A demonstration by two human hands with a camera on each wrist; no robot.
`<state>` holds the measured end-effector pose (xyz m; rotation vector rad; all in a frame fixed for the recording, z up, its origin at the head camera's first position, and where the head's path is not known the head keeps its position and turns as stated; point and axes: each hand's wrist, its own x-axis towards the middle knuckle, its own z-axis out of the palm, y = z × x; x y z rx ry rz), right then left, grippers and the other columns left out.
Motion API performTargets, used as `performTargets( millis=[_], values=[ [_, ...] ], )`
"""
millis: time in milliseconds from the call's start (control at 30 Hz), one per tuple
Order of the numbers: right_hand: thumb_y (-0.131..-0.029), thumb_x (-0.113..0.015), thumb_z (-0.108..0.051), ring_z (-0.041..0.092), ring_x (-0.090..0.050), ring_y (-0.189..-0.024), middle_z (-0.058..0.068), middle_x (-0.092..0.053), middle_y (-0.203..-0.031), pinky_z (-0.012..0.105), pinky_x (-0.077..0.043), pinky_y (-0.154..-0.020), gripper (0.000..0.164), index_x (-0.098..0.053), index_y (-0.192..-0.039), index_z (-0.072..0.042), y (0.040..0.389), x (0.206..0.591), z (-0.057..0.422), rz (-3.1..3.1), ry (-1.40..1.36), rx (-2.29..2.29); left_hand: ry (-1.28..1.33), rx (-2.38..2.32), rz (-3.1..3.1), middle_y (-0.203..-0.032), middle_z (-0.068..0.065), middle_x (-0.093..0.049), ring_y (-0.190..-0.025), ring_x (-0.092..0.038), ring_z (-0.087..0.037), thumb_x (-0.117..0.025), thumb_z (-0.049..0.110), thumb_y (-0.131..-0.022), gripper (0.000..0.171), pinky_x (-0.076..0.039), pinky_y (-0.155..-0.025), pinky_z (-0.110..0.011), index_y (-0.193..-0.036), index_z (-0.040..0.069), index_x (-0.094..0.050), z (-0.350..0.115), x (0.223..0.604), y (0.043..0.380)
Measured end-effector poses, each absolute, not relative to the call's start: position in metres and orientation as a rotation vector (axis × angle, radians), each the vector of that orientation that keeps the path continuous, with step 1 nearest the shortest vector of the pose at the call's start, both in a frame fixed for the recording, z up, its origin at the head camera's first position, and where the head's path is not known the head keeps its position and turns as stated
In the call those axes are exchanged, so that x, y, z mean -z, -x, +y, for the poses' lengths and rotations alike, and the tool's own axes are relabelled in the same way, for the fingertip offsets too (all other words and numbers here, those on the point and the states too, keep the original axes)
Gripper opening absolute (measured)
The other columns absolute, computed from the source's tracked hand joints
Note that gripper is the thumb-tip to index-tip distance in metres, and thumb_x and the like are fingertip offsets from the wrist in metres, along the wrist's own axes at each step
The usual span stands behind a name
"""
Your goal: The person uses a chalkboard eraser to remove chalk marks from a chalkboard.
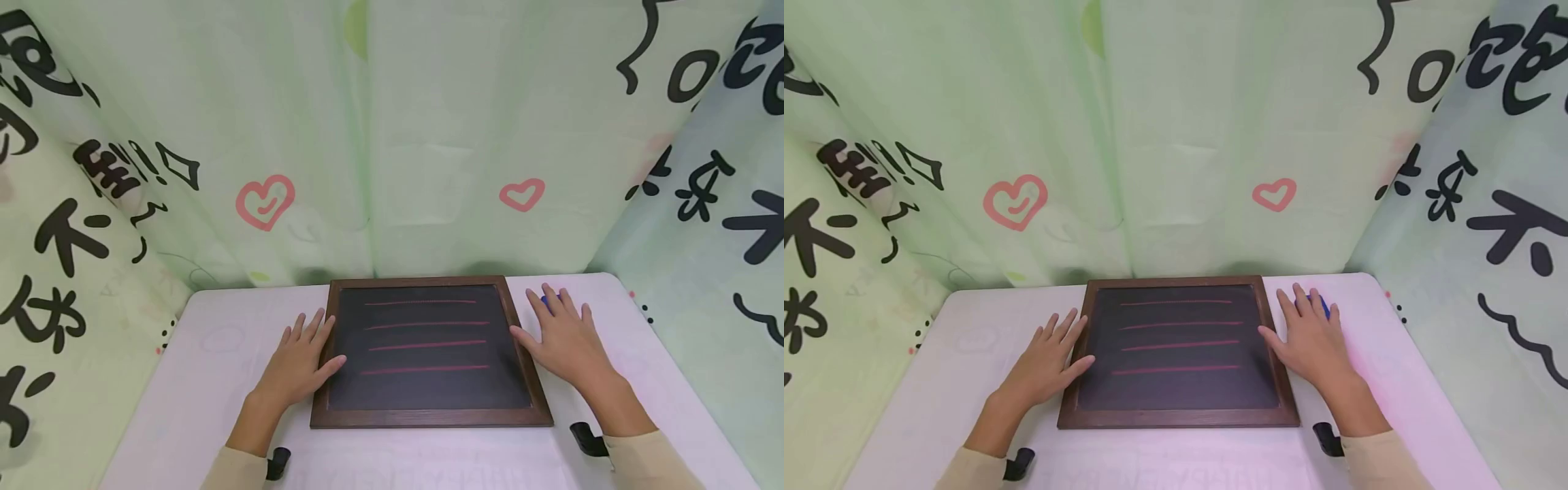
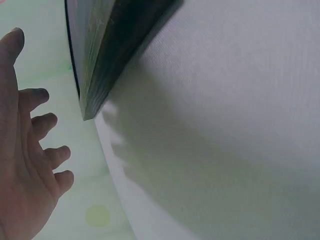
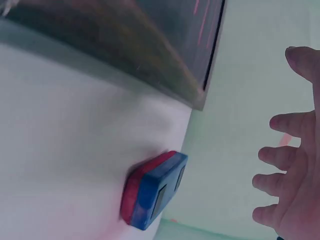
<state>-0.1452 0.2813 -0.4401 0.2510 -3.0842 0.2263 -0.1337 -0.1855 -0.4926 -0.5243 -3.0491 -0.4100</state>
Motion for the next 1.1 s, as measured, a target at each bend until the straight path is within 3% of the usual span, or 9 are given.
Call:
performTargets(
  millis=[400, 667, 867, 1100],
  values=[
    [-0.097, -0.06, -0.053, 0.061, -0.036, -0.14, 0.037, -0.038, -0.155, 0.082, -0.026, -0.109, 0.08, -0.044, -0.152, 0.004, 0.16, 0.452, 0.31, -3.076, -0.233, -0.168, 0.596, 0.367, -3.085, -0.171, -0.012, -0.027, -0.153, -0.026, -0.051, -0.05, 0.06, -0.102, 0.077, -0.027, -0.121, -0.067, -0.162, 0.013, -0.036, -0.197, 0.502, 0.138],
    [-0.095, -0.063, -0.049, 0.059, -0.045, -0.132, 0.038, -0.042, -0.15, 0.076, -0.04, -0.103, 0.079, -0.047, -0.148, 0.007, 0.168, 0.463, 0.33, -3.017, -0.232, -0.199, 0.637, 0.367, -3.111, -0.17, -0.013, -0.028, -0.153, -0.029, -0.05, -0.05, 0.057, -0.103, 0.075, -0.028, -0.12, -0.067, -0.161, 0.01, -0.037, -0.197, 0.5, 0.136],
    [-0.095, -0.064, -0.056, 0.064, -0.044, -0.126, 0.04, -0.038, -0.149, 0.08, -0.043, -0.093, 0.086, -0.042, -0.15, 0.007, 0.174, 0.471, 0.341, -3.053, -0.162, -0.267, 0.659, 0.361, -3.102, -0.171, -0.011, -0.027, -0.153, -0.028, -0.049, -0.05, 0.056, -0.103, 0.075, -0.028, -0.12, -0.067, -0.162, 0.012, -0.037, -0.199, 0.505, 0.137],
    [-0.093, -0.065, -0.062, 0.064, -0.043, -0.115, 0.046, -0.037, -0.139, 0.079, -0.044, -0.088, 0.101, -0.032, -0.151, 0.014, 0.18, 0.479, 0.353, -3.127, -0.015, -0.336, 0.667, 0.413, -3.062, -0.17, -0.011, -0.03, -0.152, -0.031, -0.05, -0.053, 0.051, -0.104, 0.071, -0.03, -0.118, -0.069, -0.161, 0.012, -0.038, -0.2, 0.511, 0.138]
  ],
)
